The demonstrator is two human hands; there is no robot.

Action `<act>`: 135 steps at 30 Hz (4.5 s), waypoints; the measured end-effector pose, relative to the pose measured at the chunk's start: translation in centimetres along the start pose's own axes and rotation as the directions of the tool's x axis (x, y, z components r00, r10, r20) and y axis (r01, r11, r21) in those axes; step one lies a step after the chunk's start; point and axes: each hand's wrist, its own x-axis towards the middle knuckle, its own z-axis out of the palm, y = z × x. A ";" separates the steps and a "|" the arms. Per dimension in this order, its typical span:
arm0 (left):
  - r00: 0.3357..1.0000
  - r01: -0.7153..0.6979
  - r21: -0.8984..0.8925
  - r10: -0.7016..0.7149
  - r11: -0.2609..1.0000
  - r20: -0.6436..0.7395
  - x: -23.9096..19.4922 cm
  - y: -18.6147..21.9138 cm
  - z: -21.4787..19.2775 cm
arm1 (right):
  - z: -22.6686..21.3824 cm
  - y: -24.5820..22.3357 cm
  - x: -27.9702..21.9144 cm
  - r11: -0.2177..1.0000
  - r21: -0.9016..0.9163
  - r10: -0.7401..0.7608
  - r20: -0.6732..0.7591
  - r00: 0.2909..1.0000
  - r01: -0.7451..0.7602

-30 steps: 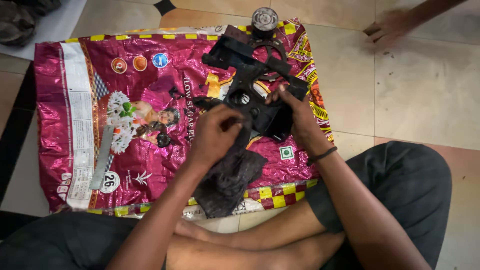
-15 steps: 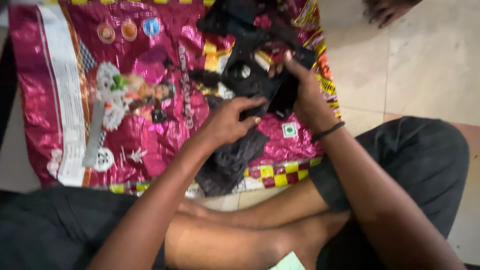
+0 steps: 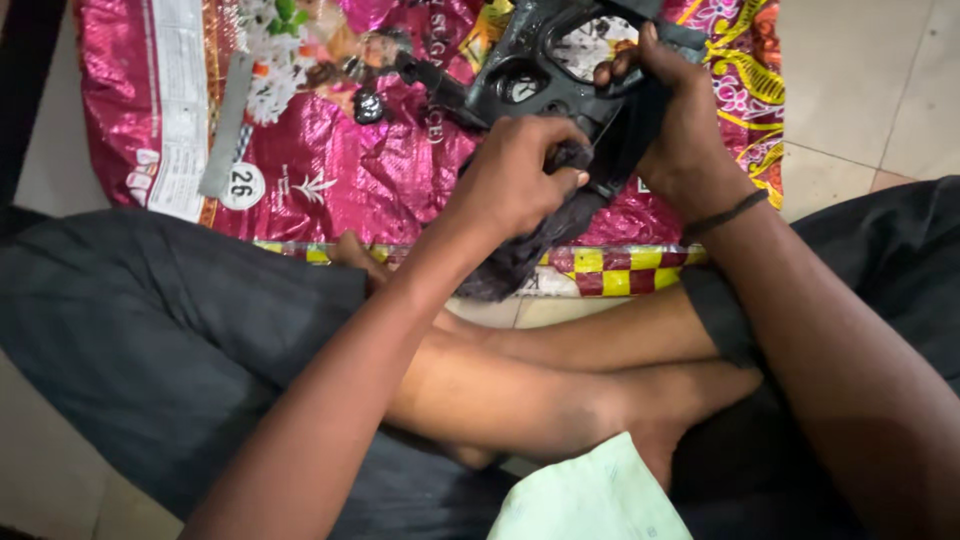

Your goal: The person sits on the floor and cleans a black mechanical part using a dark cloth. They wipe the surface and crevices of the part repeatedly, turning it over to access different sides. The part is placed on a large pink and yellow rice sack during the process.

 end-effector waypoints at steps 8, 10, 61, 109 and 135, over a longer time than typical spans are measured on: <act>0.998 0.013 -0.323 -0.033 0.946 -0.057 0.3 -1.8 1.4 | 0.5 -0.3 0.0 0.999 -0.035 0.003 -0.035 0.999 -0.004; 0.997 -0.002 -0.316 -0.022 0.949 -0.072 0.4 -2.4 1.6 | 0.6 -0.5 0.2 0.999 -0.039 -0.001 -0.038 0.999 -0.001; 0.982 0.184 -0.188 -0.187 0.965 0.002 1.4 -1.1 1.7 | 2.5 -0.8 0.9 0.997 -0.081 -0.013 -0.177 0.984 -0.002; 0.910 0.124 0.428 0.069 0.895 -0.409 5.0 -0.7 2.4 | 0.2 -1.4 1.4 0.988 -0.154 -0.037 -0.064 0.997 0.027; 0.966 -0.257 0.399 0.224 0.880 0.130 8.0 1.6 -0.3 | -0.4 -1.8 1.6 0.988 -0.110 0.075 -0.247 0.966 -0.104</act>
